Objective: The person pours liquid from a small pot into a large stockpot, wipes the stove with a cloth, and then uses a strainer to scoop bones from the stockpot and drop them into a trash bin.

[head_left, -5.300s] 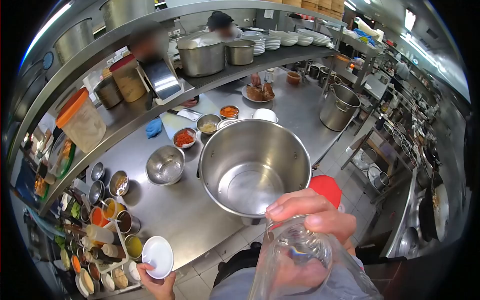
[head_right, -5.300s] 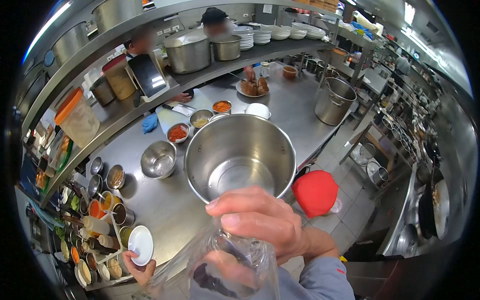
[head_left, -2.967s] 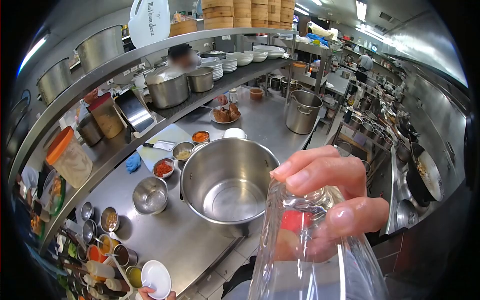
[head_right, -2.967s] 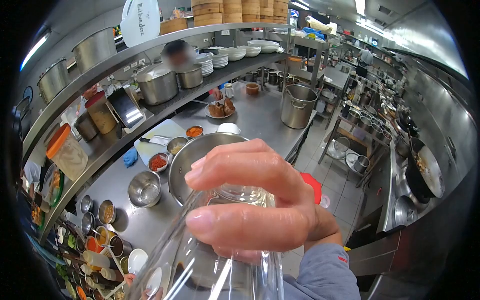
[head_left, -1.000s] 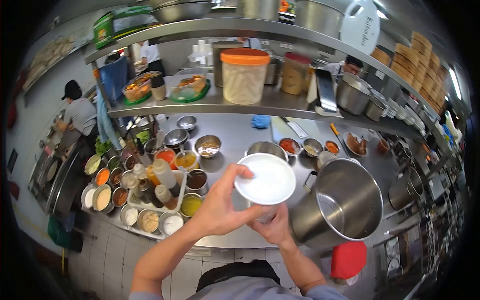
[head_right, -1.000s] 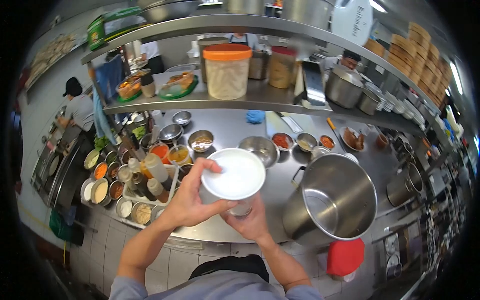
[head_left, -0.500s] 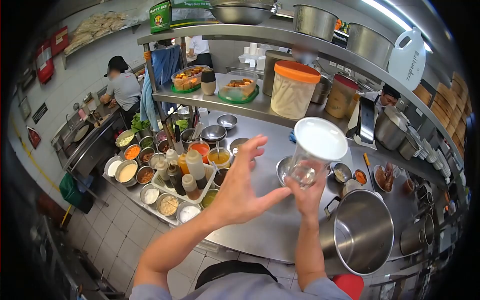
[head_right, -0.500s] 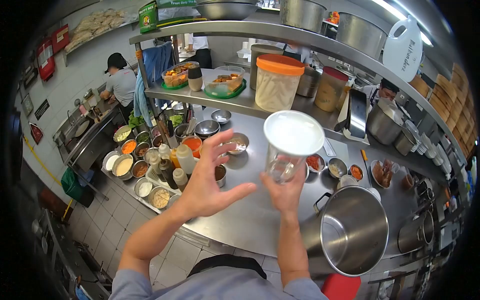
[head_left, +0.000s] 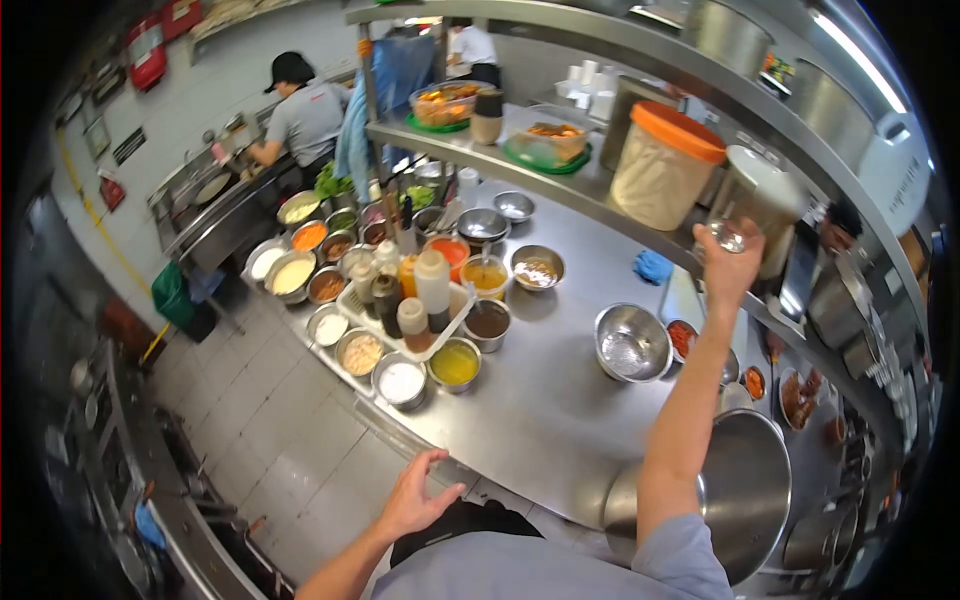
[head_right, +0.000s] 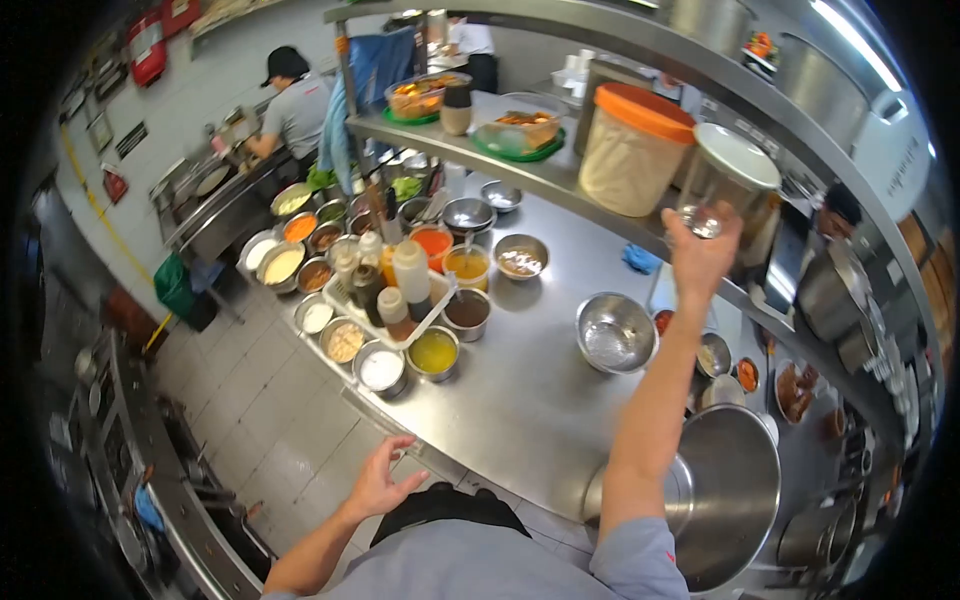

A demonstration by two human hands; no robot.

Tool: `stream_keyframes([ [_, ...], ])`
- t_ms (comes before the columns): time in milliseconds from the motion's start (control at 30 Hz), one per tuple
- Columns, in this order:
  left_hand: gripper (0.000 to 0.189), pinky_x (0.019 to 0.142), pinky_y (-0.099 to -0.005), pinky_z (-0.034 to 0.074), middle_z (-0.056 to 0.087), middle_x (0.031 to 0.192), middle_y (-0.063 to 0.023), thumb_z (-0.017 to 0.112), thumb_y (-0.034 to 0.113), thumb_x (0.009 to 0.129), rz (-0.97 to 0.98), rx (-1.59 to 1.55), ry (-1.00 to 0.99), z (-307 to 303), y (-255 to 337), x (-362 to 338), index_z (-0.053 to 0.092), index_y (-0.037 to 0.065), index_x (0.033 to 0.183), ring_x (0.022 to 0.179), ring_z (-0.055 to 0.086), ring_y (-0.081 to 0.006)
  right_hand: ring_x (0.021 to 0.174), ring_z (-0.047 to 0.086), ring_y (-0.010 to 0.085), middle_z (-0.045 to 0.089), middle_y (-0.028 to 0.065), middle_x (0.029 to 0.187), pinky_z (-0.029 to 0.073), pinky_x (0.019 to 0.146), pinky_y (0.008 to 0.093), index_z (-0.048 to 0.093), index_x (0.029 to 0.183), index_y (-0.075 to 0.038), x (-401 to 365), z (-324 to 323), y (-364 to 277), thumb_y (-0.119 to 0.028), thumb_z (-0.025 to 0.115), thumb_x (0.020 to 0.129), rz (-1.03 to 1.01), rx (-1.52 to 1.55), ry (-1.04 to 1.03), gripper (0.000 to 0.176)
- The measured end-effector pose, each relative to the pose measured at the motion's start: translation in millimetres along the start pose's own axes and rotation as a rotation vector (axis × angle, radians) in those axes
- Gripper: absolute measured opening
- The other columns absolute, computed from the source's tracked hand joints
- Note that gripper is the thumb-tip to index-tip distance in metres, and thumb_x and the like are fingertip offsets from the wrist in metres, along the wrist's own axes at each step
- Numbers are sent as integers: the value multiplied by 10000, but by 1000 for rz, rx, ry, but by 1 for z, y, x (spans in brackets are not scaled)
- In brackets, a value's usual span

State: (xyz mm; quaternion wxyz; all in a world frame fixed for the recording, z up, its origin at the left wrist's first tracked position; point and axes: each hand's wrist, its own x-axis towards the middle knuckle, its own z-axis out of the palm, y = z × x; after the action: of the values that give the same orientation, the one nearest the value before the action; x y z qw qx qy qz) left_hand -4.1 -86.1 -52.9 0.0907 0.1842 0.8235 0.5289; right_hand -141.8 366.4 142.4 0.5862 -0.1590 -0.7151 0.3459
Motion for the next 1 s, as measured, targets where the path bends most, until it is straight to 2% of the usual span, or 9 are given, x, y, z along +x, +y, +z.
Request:
stream_keyframes([
  [133,461,851,-378,475,584,1125,-178,723,259,774,-357,14,73,13,-52,-74,532,28,1125,1043,576,-291,874,546,179,572,99,958,447,800,295,479,1131,49,12,9,23,-112,826,650,98,304,-172,615],
  [200,430,861,-386,472,605,1086,-164,720,252,783,-465,3,105,18,-77,-106,539,27,1103,1034,585,-272,825,548,156,588,80,971,453,761,270,508,1109,38,23,12,41,-84,816,670,-28,117,-114,550],
  [267,400,871,-395,470,627,1047,-150,717,245,793,-569,-13,128,29,-107,-138,547,26,1081,1026,594,-254,918,537,183,575,115,1046,441,838,292,494,1127,88,23,7,19,-148,843,654,50,150,-249,633],
  [400,441,860,-392,475,632,1043,-204,692,339,793,-767,110,145,49,-154,-187,565,23,1074,1008,602,-336,1065,512,240,545,179,1145,394,945,319,474,1168,131,43,13,66,-274,848,647,-27,-107,-102,759],
  [467,516,905,-403,455,610,1111,-213,633,431,819,-951,156,-41,59,-180,-209,556,33,1138,1061,580,-343,1088,507,246,541,192,1165,384,960,320,466,1179,140,42,12,49,-279,840,658,-50,-185,-152,766],
  [700,670,973,-382,405,555,1227,-212,533,555,837,-1088,-115,-27,34,-220,-232,500,38,1262,1164,517,-332,1139,505,281,520,236,1223,380,990,337,444,1229,127,48,9,53,-321,826,674,-62,-223,-205,809],
  [767,717,993,-378,386,543,1244,-220,532,581,826,-1154,-155,-59,26,-246,-245,483,31,1283,1183,502,-333,1098,536,293,538,217,1214,410,974,346,465,1207,112,34,7,54,-335,811,697,-104,-233,-29,762],
  [833,723,960,-377,413,550,1230,-218,536,583,823,-1129,-189,-90,9,-267,-259,478,29,1284,1155,520,-326,1076,553,277,543,218,1198,432,957,331,434,1229,107,6,9,54,-298,800,720,-186,-323,158,747],
  [1000,669,813,-373,491,605,1119,-189,612,499,817,-1100,-266,-146,-56,-300,-299,483,10,1254,1016,590,-293,995,556,216,565,150,1088,448,876,323,423,1225,54,-169,26,-51,-87,658,846,-224,91,29,468],
])
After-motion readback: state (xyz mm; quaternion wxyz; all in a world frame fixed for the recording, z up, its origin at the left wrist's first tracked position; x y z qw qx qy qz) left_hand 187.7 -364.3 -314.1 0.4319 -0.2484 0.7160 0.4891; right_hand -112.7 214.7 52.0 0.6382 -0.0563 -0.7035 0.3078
